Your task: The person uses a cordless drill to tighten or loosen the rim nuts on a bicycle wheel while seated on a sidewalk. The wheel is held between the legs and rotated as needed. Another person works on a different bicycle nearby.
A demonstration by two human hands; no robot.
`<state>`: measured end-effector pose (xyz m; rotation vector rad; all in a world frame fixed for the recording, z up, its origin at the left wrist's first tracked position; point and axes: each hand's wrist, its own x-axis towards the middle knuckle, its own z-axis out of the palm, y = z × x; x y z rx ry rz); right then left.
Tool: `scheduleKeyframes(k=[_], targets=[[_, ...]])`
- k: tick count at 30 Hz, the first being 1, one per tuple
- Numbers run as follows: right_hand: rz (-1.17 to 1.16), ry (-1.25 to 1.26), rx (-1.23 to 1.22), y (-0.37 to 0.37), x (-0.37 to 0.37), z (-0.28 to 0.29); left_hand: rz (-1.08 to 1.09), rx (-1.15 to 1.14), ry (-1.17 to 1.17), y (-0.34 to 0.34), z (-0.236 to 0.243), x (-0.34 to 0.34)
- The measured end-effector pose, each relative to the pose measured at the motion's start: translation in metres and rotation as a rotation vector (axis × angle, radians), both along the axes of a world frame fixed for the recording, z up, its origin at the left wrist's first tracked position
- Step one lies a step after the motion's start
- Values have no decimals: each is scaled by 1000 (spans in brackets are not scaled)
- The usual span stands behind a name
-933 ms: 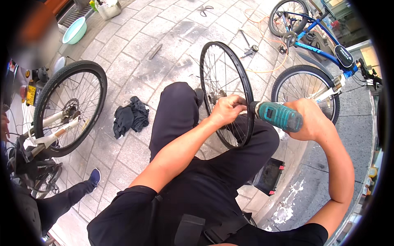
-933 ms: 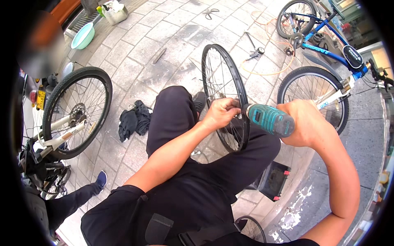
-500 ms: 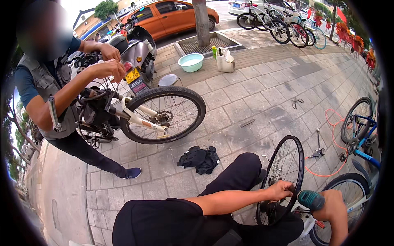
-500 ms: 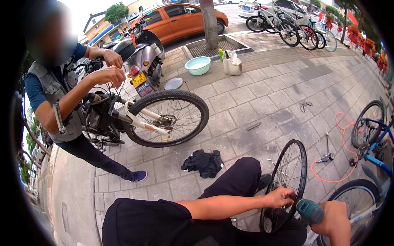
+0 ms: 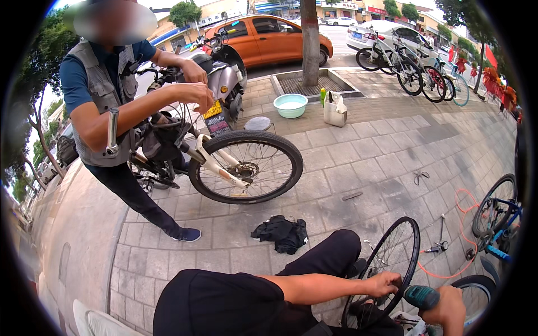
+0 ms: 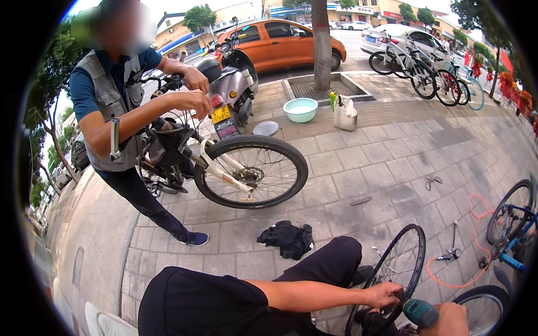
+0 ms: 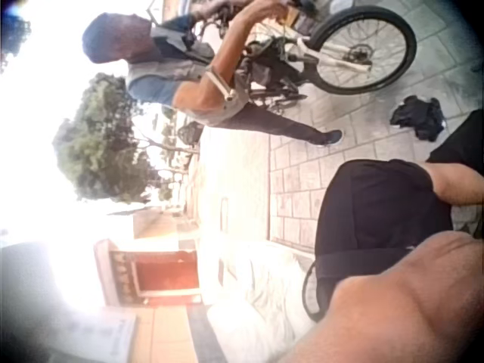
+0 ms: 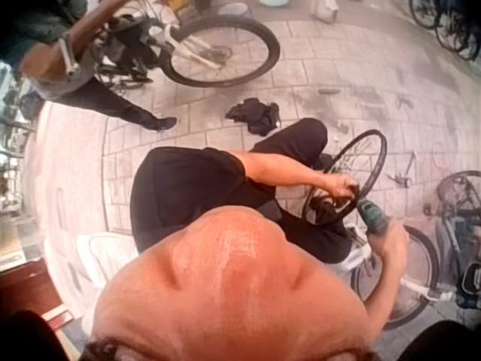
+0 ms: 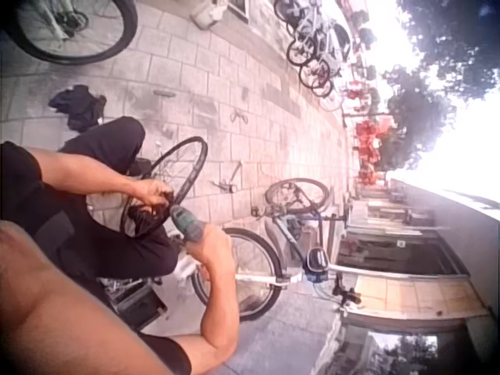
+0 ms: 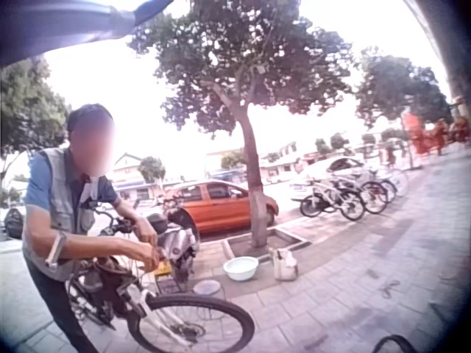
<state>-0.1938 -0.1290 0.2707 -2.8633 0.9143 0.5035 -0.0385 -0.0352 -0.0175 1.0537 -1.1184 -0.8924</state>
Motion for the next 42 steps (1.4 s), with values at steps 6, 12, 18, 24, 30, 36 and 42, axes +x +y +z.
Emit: scheduleKeyframes(k=[6,12,18,24,30,36,42], targets=[[-38,62,58,14,9,27,44,-41,-117,4,4,0],[2,147,82,29,23,53,18,-32,-28,13,-10,-6],[5,109,133,29,26,58,231,86,314,-6,-16,9],[-76,91,103,30,20,47,415,327,79,-8,20,45],[-57,56,104,35,21,44,32,-54,-139,12,-2,25],[1,-148,14,25,4,3,-17,4,-114,16,-5,36],[-57,-277,184,-8,21,-32,220,36,-215,23,-4,44]])
